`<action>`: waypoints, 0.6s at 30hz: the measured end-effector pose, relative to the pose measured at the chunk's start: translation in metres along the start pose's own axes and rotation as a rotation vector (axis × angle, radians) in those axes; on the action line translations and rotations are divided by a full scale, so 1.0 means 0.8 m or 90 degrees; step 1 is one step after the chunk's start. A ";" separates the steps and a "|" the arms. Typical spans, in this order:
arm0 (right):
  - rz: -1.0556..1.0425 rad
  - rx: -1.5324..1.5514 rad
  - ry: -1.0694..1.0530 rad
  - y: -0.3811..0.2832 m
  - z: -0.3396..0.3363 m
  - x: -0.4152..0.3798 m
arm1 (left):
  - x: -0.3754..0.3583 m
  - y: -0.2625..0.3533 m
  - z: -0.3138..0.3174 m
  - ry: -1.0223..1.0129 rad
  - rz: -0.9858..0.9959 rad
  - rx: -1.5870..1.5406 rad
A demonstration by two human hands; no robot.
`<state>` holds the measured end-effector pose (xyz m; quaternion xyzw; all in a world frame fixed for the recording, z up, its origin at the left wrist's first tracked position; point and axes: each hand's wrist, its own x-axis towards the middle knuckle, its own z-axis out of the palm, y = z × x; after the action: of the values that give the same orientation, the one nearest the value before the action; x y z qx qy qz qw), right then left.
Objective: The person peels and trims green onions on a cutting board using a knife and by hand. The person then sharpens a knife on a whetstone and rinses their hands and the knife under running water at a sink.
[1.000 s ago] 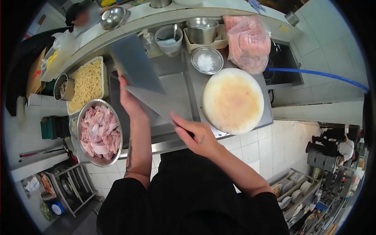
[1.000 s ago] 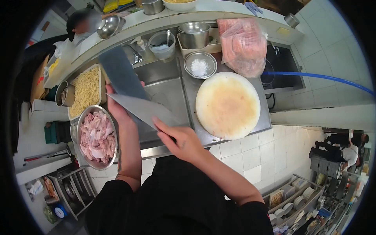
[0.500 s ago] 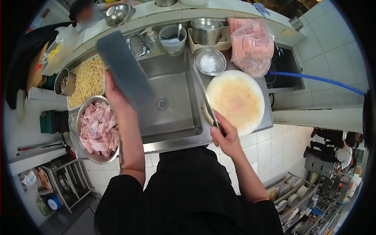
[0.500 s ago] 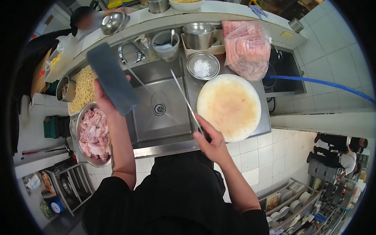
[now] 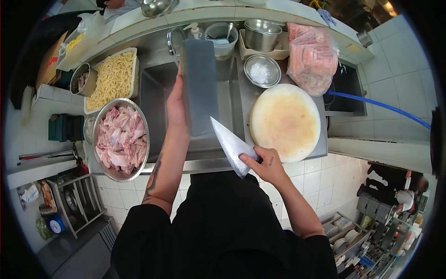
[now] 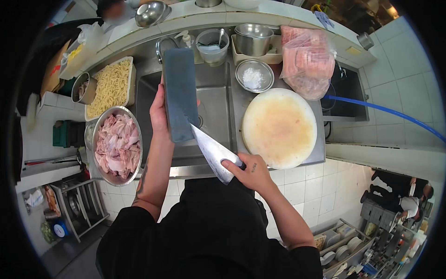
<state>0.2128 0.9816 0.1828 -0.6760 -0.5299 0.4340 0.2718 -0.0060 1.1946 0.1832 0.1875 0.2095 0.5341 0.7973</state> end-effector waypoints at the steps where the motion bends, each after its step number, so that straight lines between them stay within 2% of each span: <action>1: 0.001 0.000 0.001 -0.001 0.000 0.001 | -0.002 0.000 0.003 -0.001 -0.001 0.000; 4: -0.063 -0.003 0.054 -0.019 -0.006 0.024 | -0.019 -0.012 0.019 -0.013 0.007 0.043; 6: -0.067 0.005 0.096 -0.056 -0.026 0.068 | -0.037 -0.032 0.035 -0.004 0.021 0.163; 7: -0.083 0.008 0.127 -0.075 -0.042 0.093 | -0.052 -0.039 0.047 -0.061 -0.022 0.120; 9: -0.116 0.097 0.151 -0.094 -0.062 0.142 | -0.062 -0.046 0.058 -0.039 -0.038 0.159; 12: -0.085 0.092 0.109 -0.087 -0.045 0.131 | -0.057 -0.034 0.056 -0.033 -0.023 0.156; 14: -0.058 0.094 0.035 -0.041 -0.003 0.082 | -0.038 -0.009 0.038 -0.041 0.025 0.133; 16: -0.053 0.088 -0.010 -0.030 0.005 0.045 | -0.024 0.015 0.020 -0.006 0.009 0.074; 18: -0.041 0.089 -0.044 -0.037 0.002 0.051 | -0.026 0.012 0.019 -0.009 0.022 0.075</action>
<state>0.1998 1.0287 0.1942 -0.6225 -0.5290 0.4839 0.3137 -0.0122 1.1780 0.2041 0.2414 0.2317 0.5334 0.7768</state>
